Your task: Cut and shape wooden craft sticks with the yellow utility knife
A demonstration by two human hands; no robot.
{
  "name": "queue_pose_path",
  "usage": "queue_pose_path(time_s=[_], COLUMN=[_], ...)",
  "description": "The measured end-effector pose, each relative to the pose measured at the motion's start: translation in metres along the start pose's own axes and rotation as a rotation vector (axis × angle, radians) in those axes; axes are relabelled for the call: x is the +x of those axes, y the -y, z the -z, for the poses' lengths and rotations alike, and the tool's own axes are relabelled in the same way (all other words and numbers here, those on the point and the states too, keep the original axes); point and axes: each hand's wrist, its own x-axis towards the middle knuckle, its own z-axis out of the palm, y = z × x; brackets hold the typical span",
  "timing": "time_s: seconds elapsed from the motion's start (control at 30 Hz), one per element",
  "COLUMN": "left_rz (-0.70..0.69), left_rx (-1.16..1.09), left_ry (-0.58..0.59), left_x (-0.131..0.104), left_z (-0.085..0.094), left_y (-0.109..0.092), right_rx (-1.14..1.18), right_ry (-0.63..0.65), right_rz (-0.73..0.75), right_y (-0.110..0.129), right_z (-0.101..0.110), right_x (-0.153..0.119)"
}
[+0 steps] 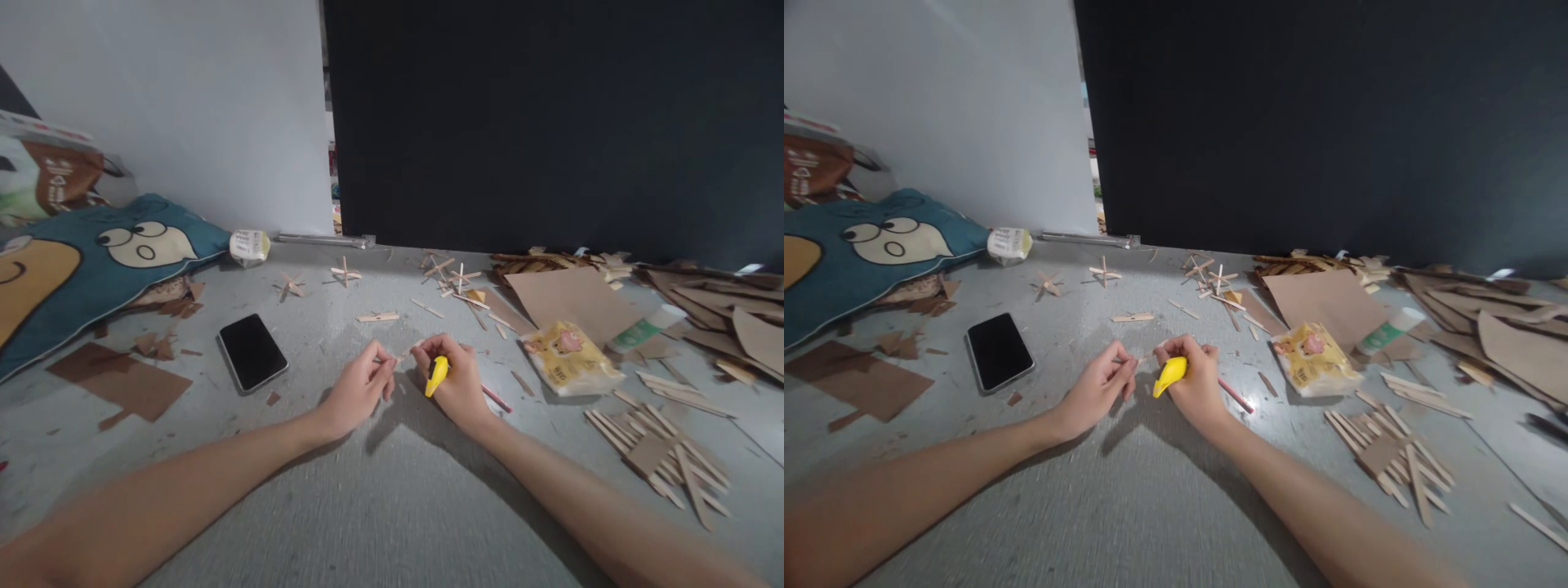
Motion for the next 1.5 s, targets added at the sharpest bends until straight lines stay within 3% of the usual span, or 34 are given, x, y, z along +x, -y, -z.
queue_pose_path(time_s=[0.17, 0.33, 0.47, 0.77, 1.07, 1.27, 1.33, 1.5], left_rz=[0.004, 0.022, 0.035, 0.047, 0.122, 0.173, 0.153, 0.039], left_rx=[-0.033, -0.064, -0.084, -0.169, -0.281, -0.482, -0.482, -0.336], left_ry=[0.0, 0.004, -0.001, -0.075, -0.232, -0.452, -0.399, -0.09], left_x=[0.0, 0.001, 0.002, 0.003, 0.006, 0.013, 0.013, 0.002], left_z=[-0.001, -0.001, 0.0, 0.001, 0.001, 0.003, 0.003, 0.0], left_y=[0.001, -0.001, -0.001, -0.003, -0.001, 0.003, 0.001, -0.008], right_rx=[0.036, 0.091, 0.113, 0.075, 0.023, 0.05, 0.062, 0.051], right_ry=[-0.013, 0.102, 0.102, 0.166, 0.195, 0.132, 0.128, 0.15], right_rz=[-0.112, -0.124, -0.138, -0.015, 0.028, -0.027, -0.035, -0.027], right_y=[0.002, 0.0, 0.0, 0.007, 0.008, 0.007, 0.006, 0.005], right_z=[-0.001, 0.0, 0.002, 0.01, 0.009, 0.009, 0.009, 0.01], right_x=[-0.001, -0.001, 0.0, -0.001, -0.003, -0.007, -0.007, -0.007])
